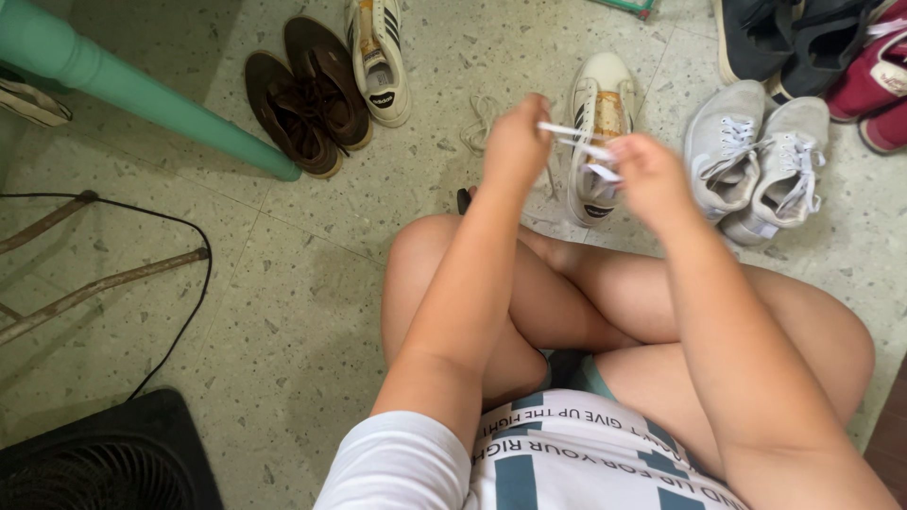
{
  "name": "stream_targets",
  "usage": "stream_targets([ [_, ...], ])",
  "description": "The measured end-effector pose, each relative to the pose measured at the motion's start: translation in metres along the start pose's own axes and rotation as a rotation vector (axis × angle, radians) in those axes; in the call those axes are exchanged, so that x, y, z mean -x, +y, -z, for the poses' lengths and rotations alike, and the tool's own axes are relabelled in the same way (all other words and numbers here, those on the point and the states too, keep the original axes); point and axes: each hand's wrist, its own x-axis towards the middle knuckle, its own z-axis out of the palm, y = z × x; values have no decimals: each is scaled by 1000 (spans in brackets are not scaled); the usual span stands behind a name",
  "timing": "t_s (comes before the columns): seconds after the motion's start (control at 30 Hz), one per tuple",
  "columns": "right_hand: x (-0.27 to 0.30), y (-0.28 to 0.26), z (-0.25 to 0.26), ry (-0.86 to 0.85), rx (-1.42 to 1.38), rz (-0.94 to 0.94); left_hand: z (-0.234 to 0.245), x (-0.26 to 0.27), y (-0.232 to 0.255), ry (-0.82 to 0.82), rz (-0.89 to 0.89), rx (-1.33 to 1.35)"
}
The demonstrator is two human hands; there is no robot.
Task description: The person sits on the floor and unlaces a white sneaker, then proceeds to re-lace it. They then pick up a white Adidas sneaker, remove its laces, and begin re-lacing it as well.
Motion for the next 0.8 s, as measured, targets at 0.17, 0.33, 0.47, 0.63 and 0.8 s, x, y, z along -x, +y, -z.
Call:
stream_targets([
  [0.17,-4,12,62,378,-179,16,6,-17,-33,76,353,175],
  [0.33,-5,25,94,583,-450,95,20,-21,-44,177,421,216],
  [0.47,-1,23,79,523,-257,82,20,-17,-30,128,368,203],
  [0.63,6,12,21,225,226,79,1,9,17,-45,-55,212],
  [0.8,-14,36,-11,-63,473,154,-4,41,65,-149,-556,136],
])
